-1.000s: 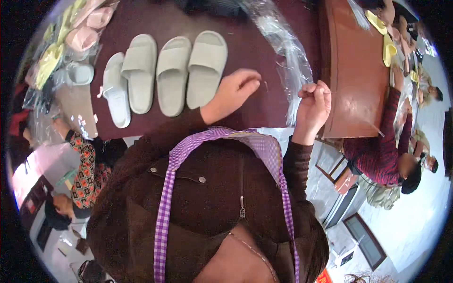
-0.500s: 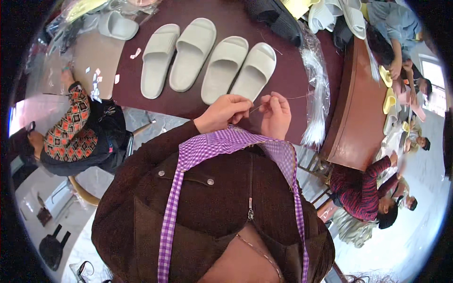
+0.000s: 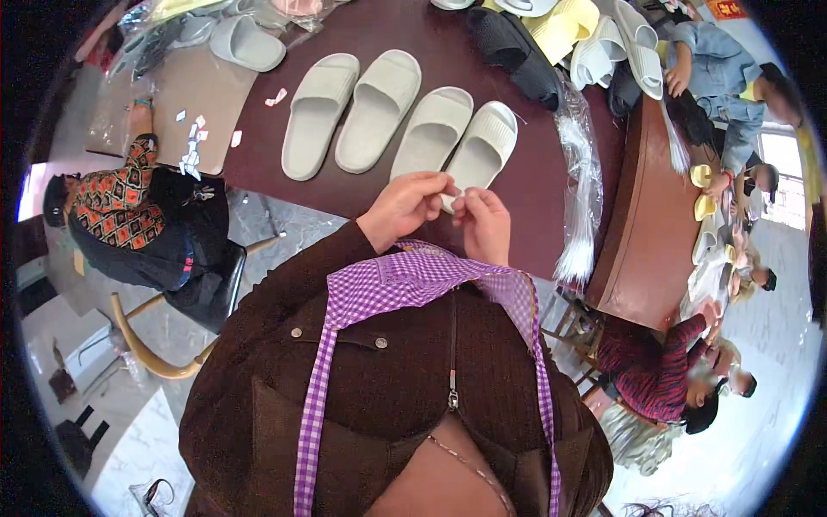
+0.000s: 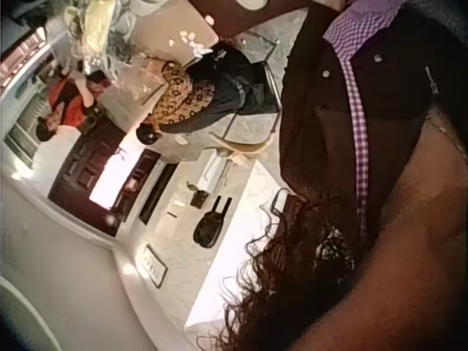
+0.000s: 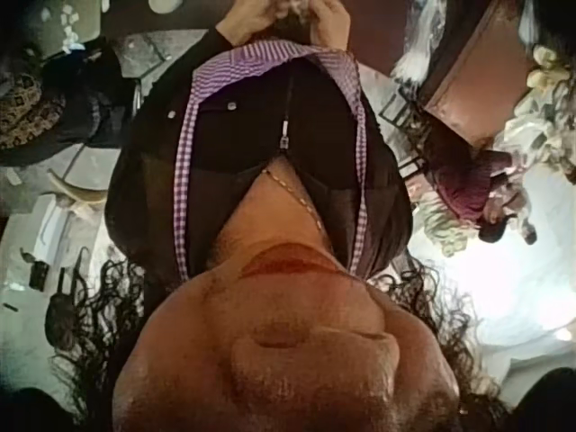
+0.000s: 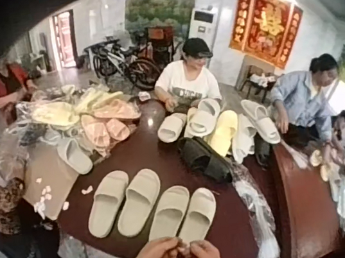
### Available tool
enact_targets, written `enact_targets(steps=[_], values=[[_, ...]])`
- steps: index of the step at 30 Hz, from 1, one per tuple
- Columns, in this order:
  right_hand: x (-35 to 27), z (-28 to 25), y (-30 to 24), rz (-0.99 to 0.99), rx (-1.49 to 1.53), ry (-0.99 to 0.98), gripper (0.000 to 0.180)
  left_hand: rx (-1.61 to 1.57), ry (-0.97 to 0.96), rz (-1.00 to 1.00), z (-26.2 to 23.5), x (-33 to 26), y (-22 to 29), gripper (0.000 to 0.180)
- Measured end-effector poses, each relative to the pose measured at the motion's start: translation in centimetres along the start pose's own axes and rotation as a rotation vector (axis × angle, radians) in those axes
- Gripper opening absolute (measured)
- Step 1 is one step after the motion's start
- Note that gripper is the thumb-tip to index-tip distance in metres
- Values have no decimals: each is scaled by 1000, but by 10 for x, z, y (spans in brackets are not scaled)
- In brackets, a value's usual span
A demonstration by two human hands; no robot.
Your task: The person pairs slide slippers together, threading plastic fasteners through each pair by hand and placing the connected slippers aside on the table.
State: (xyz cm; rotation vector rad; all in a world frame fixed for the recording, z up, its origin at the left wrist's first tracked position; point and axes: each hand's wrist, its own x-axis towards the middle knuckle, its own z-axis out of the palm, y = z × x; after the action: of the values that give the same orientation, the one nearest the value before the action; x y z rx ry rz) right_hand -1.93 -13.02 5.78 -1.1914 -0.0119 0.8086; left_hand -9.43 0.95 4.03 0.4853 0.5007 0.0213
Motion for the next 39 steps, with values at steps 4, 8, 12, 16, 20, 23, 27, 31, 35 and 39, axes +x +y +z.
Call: enact_targets(steps=[4, 8, 12, 16, 20, 23, 27, 31, 35, 39], values=[[0, -22, 29, 232, -26, 34, 16, 122, -76, -196, -29, 4, -19, 16], [9, -39, 46, 337, -31, 61, 18, 68, 47, -276, -43, 11, -40, 17], [19, -39, 42, 410, -107, 36, 16, 67, 8, -201, -46, 27, -45, 19], [18, -45, 41, 454, -188, -40, 15, 70, 11, -222, -54, 22, -45, 20], [21, -43, 27, 550, -86, -46, 15, 117, 128, -197, -63, 7, -41, 21], [23, -40, 23, 589, -32, -33, 16, 147, 135, -174, -68, -2, -38, 21], [26, -38, 28, 588, -113, -99, 17, 100, 216, -155, -66, -15, -35, 20], [29, -40, 32, 604, -241, -212, 17, 91, 220, -171, -72, -15, -35, 21], [30, -39, 35, 565, -273, -177, 17, 151, 248, -165, -64, -6, -32, 20], [52, -46, 39, 433, -252, -63, 18, 197, 247, -124, -62, 23, -30, 19]])
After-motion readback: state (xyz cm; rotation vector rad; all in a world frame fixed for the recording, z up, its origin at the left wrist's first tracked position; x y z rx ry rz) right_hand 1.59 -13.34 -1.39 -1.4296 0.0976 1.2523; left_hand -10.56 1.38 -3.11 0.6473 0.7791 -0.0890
